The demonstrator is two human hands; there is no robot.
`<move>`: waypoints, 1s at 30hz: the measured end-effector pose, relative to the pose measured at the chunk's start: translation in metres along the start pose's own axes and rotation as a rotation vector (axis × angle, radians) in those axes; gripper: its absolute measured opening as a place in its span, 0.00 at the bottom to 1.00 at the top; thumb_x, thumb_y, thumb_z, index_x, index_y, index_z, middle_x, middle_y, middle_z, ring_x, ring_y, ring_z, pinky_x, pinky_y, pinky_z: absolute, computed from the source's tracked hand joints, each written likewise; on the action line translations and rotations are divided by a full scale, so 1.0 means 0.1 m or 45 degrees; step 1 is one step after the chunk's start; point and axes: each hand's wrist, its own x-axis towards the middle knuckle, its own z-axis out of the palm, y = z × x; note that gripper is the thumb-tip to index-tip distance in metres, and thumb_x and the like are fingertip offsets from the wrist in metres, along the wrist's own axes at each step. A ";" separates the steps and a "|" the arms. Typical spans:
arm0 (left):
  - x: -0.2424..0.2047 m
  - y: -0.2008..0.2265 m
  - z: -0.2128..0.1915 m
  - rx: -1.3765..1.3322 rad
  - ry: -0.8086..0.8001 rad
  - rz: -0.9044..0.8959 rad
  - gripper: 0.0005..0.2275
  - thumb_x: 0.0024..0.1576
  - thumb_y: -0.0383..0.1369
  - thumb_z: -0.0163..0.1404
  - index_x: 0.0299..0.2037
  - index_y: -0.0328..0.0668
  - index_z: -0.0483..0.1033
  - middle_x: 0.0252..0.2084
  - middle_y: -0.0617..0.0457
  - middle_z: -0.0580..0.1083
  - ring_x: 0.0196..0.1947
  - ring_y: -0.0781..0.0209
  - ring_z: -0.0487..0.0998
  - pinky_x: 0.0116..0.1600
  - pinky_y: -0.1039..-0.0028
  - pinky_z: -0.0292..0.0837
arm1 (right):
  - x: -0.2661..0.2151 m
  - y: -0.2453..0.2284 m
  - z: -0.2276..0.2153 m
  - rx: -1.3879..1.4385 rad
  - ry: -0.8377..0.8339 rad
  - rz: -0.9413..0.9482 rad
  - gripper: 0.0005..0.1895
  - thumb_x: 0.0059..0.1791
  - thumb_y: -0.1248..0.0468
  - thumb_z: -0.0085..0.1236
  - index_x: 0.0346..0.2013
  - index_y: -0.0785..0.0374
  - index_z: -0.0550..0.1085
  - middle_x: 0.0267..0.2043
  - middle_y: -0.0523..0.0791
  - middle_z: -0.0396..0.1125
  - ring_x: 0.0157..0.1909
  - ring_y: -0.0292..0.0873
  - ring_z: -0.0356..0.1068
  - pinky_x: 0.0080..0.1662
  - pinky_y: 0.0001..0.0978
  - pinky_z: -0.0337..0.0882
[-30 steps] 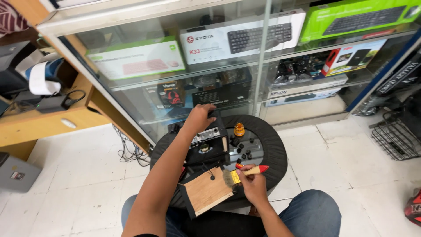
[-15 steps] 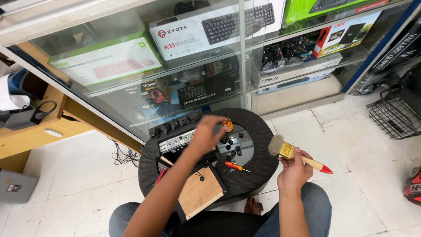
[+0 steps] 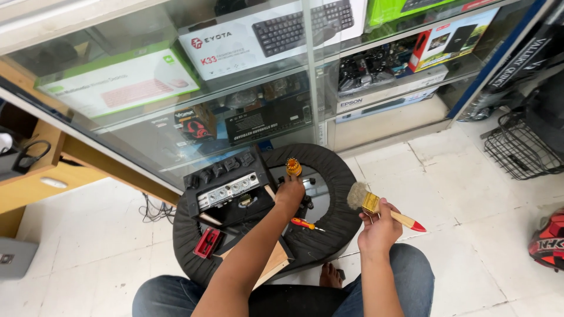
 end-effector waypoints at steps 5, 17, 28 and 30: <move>0.17 -0.01 0.49 0.236 0.347 0.050 0.07 0.54 0.24 0.54 0.42 0.33 0.76 0.37 0.40 0.73 0.37 0.47 0.76 0.38 0.63 0.72 | -0.09 -0.01 0.09 -0.035 -0.005 0.034 0.10 0.52 0.60 0.63 0.37 0.52 0.68 0.36 0.47 0.66 0.27 0.45 0.73 0.26 0.28 0.77; -0.40 0.08 0.05 -0.011 0.892 0.022 0.11 0.50 0.26 0.57 0.42 0.35 0.73 0.39 0.40 0.72 0.37 0.43 0.79 0.42 0.62 0.73 | 0.07 0.27 0.11 -0.082 -0.078 0.055 0.10 0.52 0.59 0.63 0.38 0.50 0.68 0.35 0.47 0.66 0.26 0.45 0.73 0.26 0.26 0.77; -2.56 0.05 -0.37 -2.618 1.148 -0.630 0.26 0.55 0.18 0.59 0.64 0.38 0.66 0.54 0.47 0.70 0.44 0.62 0.74 0.51 0.71 0.76 | -0.59 0.49 0.29 -0.444 -0.586 0.076 0.11 0.53 0.60 0.60 0.44 0.62 0.70 0.36 0.51 0.70 0.30 0.43 0.71 0.29 0.28 0.74; -2.78 -0.09 -0.55 -2.683 1.215 -0.690 0.26 0.50 0.17 0.60 0.62 0.33 0.70 0.65 0.43 0.72 0.49 0.58 0.79 0.54 0.69 0.82 | -0.80 0.59 0.29 -0.564 -0.845 -0.008 0.08 0.54 0.62 0.59 0.42 0.62 0.70 0.41 0.51 0.70 0.37 0.44 0.72 0.33 0.31 0.76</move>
